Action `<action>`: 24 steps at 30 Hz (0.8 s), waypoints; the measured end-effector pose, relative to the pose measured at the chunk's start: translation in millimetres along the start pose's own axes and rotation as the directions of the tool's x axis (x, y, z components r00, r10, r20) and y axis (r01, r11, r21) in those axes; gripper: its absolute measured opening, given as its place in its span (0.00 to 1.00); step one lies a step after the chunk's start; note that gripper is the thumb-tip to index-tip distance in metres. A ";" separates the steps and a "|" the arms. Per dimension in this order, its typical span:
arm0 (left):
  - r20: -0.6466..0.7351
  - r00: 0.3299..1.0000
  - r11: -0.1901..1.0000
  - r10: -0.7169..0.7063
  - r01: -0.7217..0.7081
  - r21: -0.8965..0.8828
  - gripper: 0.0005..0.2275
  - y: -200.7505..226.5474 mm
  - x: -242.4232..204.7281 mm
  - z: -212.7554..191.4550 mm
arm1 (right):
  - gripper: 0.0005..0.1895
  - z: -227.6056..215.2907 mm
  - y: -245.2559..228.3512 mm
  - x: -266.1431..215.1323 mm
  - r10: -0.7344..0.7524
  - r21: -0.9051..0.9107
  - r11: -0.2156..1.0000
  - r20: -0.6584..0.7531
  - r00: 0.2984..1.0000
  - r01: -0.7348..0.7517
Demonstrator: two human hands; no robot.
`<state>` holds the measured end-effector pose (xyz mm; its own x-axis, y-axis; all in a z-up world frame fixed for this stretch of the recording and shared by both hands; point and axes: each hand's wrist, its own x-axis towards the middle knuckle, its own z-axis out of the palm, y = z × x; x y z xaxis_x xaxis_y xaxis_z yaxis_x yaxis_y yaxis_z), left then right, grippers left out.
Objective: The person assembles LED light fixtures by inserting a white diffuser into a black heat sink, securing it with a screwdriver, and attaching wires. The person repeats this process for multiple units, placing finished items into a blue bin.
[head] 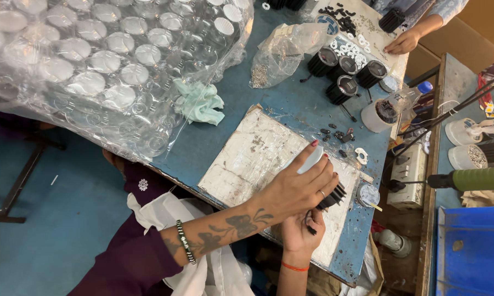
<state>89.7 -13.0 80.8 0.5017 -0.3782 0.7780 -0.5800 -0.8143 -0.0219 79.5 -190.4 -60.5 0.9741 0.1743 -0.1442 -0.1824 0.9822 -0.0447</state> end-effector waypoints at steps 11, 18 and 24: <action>0.254 0.792 0.543 -0.555 0.577 -0.611 0.31 -45.6 -30.6 -32.3 | 0.08 72.7 64.7 -18.4 -0.348 -0.871 0.295 0.286 0.893 0.394; 0.290 0.737 0.468 -0.611 0.631 -0.618 0.33 -40.8 -35.4 -34.0 | 0.04 103.2 84.1 -33.9 -0.362 -0.753 -0.446 0.646 0.672 0.483; 0.351 0.700 0.469 -0.623 0.692 -0.549 0.36 -37.1 -37.3 -33.6 | 0.06 115.5 88.6 -36.5 -0.263 -0.565 -0.666 0.788 0.556 0.487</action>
<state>71.0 46.1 73.6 0.9371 0.0880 0.3377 -0.2767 -0.4020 0.8728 43.3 -101.6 54.9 0.6952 -0.1062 0.7109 0.5197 -0.6090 -0.5992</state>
